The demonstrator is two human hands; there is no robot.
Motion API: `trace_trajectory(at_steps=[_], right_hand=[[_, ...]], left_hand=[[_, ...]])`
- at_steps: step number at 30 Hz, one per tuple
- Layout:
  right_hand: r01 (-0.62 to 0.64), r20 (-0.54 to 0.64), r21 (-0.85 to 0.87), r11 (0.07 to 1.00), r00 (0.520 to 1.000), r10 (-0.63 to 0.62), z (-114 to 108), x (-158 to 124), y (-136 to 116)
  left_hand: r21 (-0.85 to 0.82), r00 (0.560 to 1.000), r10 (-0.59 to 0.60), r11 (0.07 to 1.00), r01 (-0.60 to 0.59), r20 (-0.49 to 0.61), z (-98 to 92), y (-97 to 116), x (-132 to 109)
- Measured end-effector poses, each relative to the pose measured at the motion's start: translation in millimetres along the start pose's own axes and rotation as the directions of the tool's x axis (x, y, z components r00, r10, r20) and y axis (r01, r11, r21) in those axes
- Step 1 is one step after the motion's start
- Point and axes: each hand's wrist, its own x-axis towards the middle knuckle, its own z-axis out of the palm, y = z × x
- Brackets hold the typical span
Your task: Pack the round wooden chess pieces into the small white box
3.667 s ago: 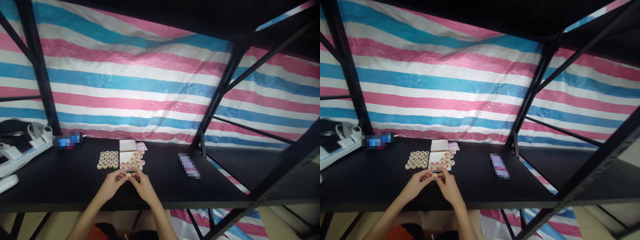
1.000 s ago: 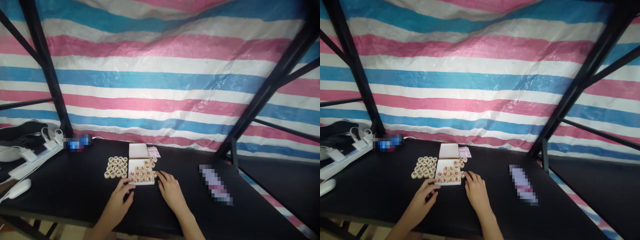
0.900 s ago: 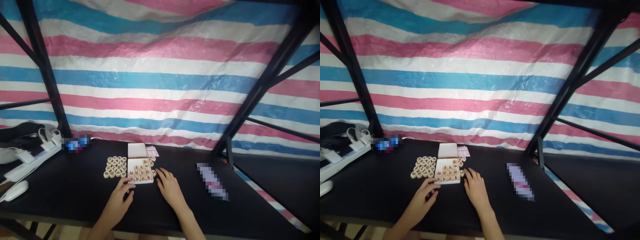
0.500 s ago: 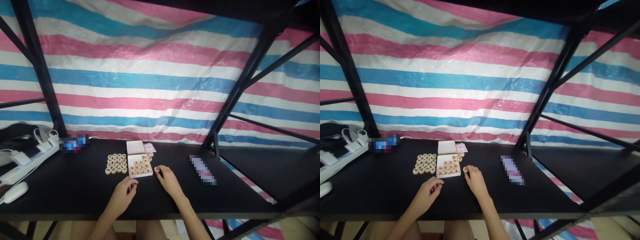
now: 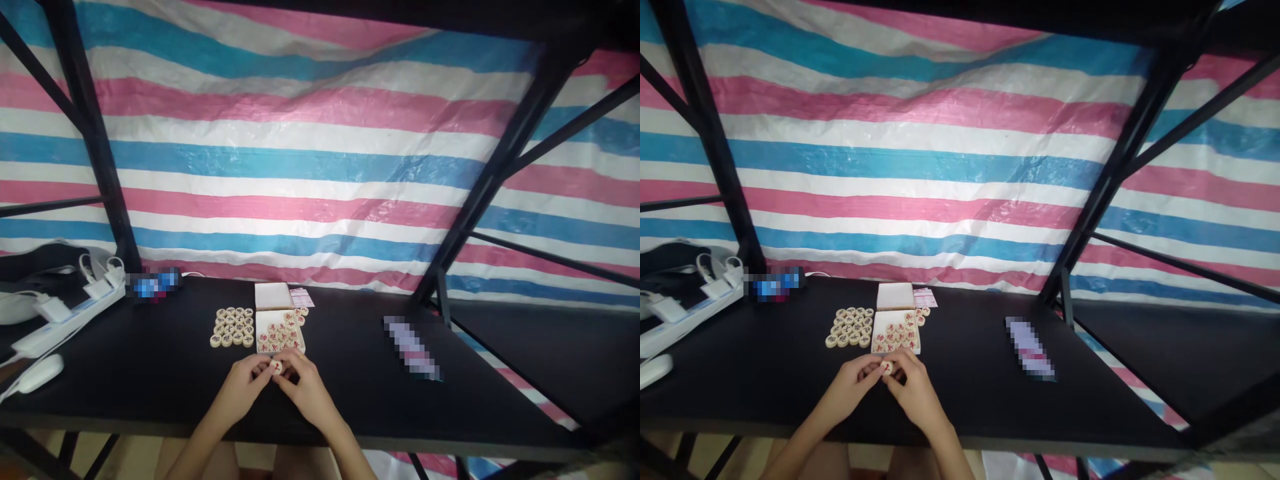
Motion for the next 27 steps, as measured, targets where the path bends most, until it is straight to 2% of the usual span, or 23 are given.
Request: trace_trajectory(at_steps=[4,9,16,21,24,27], right_hand=[[-0.028,0.009,-0.011,1.0,1.0,0.028,0.6,-3.9,1.1],[-0.087,-0.004,0.011,0.996,0.996,0.087,1.4,-3.1,-2.3],[-0.1,-0.017,-0.019,0.995,0.995,0.099,-0.4,-3.7,-2.7],[-0.123,-0.025,-0.021,0.992,0.992,0.122,-1.0,-4.3,-1.2],[-0.127,-0.028,0.0,0.992,0.991,0.127,-1.2,-4.8,-0.4],[-0.107,-0.005,0.062,0.992,0.994,0.107,-1.8,-5.1,-2.0]], left_hand=[[-0.024,0.999,-0.043,0.999,0.043,-0.013,-0.4,-3.9,1.0],[-0.157,0.997,-0.062,0.986,0.055,-0.044,-2.7,-6.9,1.5],[-0.123,0.997,-0.064,0.991,0.06,-0.03,-2.4,-3.2,1.3],[-0.12,0.998,-0.053,0.992,0.049,-0.037,-1.1,-9.2,2.7],[-0.119,0.994,-0.084,0.99,0.076,-0.068,-0.9,-14.3,3.5],[-0.098,0.996,-0.083,0.992,0.079,-0.043,-1.4,-15.3,3.3]])
